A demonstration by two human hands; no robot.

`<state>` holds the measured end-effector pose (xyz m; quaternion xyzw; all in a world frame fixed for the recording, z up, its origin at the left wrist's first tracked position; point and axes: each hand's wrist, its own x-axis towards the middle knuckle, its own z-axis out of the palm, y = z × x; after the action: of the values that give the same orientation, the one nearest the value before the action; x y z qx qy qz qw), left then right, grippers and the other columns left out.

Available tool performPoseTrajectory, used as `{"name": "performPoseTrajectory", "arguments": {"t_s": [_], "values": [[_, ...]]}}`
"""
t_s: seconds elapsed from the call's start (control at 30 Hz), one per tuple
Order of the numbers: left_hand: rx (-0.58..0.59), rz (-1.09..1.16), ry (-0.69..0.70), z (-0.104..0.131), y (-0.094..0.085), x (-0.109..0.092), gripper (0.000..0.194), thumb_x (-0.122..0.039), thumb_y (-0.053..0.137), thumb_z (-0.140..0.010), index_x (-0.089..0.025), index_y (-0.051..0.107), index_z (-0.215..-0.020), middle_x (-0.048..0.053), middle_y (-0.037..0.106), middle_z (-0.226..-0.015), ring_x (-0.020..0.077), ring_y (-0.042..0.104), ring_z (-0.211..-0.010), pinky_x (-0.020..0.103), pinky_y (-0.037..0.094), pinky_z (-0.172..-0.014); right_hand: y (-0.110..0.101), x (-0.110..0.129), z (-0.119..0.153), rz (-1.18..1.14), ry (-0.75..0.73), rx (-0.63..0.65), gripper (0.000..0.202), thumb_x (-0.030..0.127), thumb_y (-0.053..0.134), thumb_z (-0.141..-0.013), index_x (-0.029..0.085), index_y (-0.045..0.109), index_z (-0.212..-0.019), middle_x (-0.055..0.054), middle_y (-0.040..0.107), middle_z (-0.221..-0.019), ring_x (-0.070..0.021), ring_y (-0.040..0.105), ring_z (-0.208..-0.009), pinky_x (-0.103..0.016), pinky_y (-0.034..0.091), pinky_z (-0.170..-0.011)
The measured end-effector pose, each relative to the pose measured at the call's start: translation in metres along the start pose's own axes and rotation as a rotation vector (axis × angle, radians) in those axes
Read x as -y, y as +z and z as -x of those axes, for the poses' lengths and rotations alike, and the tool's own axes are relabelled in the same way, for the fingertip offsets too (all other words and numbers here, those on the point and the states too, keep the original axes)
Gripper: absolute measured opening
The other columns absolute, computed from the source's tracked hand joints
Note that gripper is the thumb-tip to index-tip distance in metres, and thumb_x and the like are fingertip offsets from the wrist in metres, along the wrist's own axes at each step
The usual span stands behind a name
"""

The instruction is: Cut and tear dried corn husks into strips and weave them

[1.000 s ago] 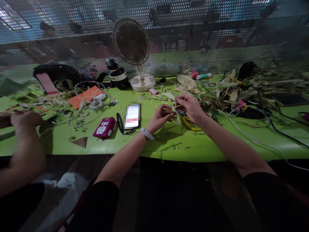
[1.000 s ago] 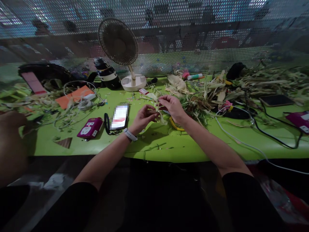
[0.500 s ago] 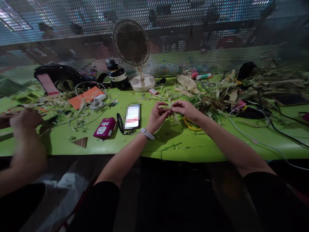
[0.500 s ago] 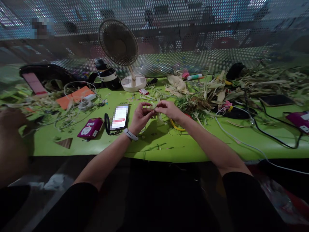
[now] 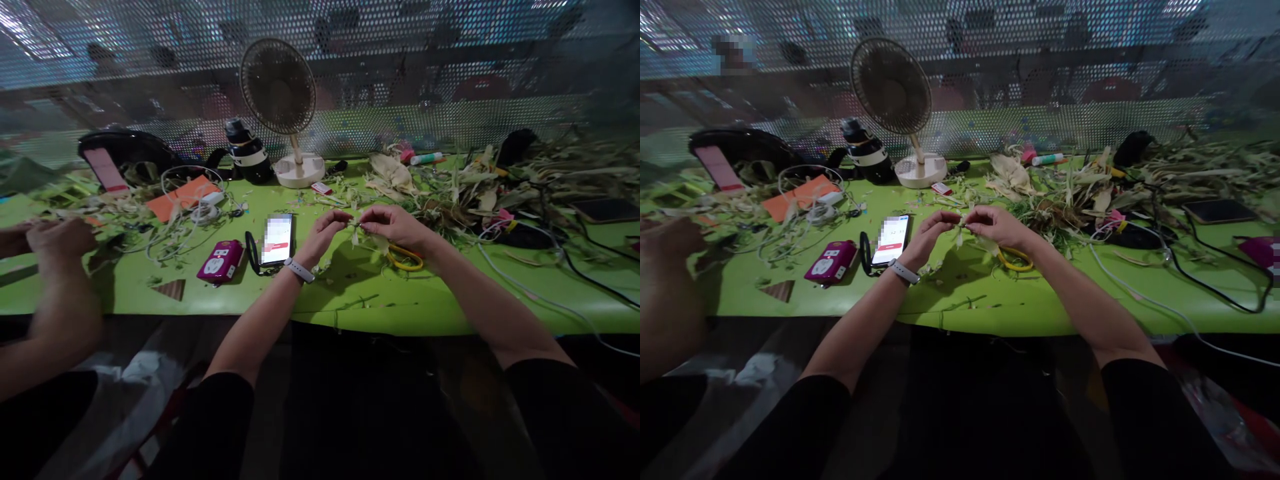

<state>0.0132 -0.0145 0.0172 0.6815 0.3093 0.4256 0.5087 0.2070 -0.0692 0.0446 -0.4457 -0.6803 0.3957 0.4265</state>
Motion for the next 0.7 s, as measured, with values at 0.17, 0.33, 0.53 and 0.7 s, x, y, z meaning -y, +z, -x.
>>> {"name": "performPoseTrajectory", "arguments": {"t_s": [0.17,0.33,0.53,0.7], "values": [[-0.086,-0.086,0.058,-0.001,-0.003,0.0,0.012,-0.028,0.063,-0.077,-0.018,0.066,-0.081,0.003,0.065,-0.088,0.0169,0.058,-0.09,0.03,0.045,-0.086,-0.003,0.005,0.002,0.018,0.027,0.041,0.014,0.027,0.063,-0.076,0.017,0.066,-0.085,-0.003,0.065,-0.082,-0.0144,0.056,-0.075,-0.03,0.045,-0.073],[0.192,0.095,-0.029,0.001,-0.001,0.001,0.027,-0.031,0.065,-0.078,-0.018,0.063,-0.103,0.004,0.068,-0.092,0.0134,0.062,-0.081,0.026,0.047,-0.071,-0.004,0.009,0.002,0.01,0.065,-0.005,0.01,0.022,0.055,-0.072,0.017,0.063,-0.075,0.001,0.058,-0.071,-0.0121,0.049,-0.067,-0.026,0.037,-0.064],[0.243,0.032,0.049,0.004,0.003,0.003,0.032,-0.03,0.075,-0.07,-0.016,0.061,-0.095,0.003,0.064,-0.084,0.0092,0.058,-0.07,0.022,0.045,-0.063,0.001,0.013,0.003,-0.093,0.155,-0.038,0.009,0.02,0.052,-0.067,0.017,0.059,-0.071,0.0,0.058,-0.065,-0.0135,0.051,-0.063,-0.028,0.039,-0.062],[0.235,-0.031,0.147,0.005,0.005,0.002,0.029,-0.03,0.073,-0.072,-0.016,0.054,-0.088,0.001,0.06,-0.079,0.0063,0.051,-0.061,0.019,0.039,-0.054,0.003,0.015,0.005,-0.175,0.205,-0.011,0.008,0.018,0.05,-0.067,0.017,0.056,-0.071,-0.001,0.057,-0.061,-0.0132,0.053,-0.057,-0.028,0.04,-0.058]]}}
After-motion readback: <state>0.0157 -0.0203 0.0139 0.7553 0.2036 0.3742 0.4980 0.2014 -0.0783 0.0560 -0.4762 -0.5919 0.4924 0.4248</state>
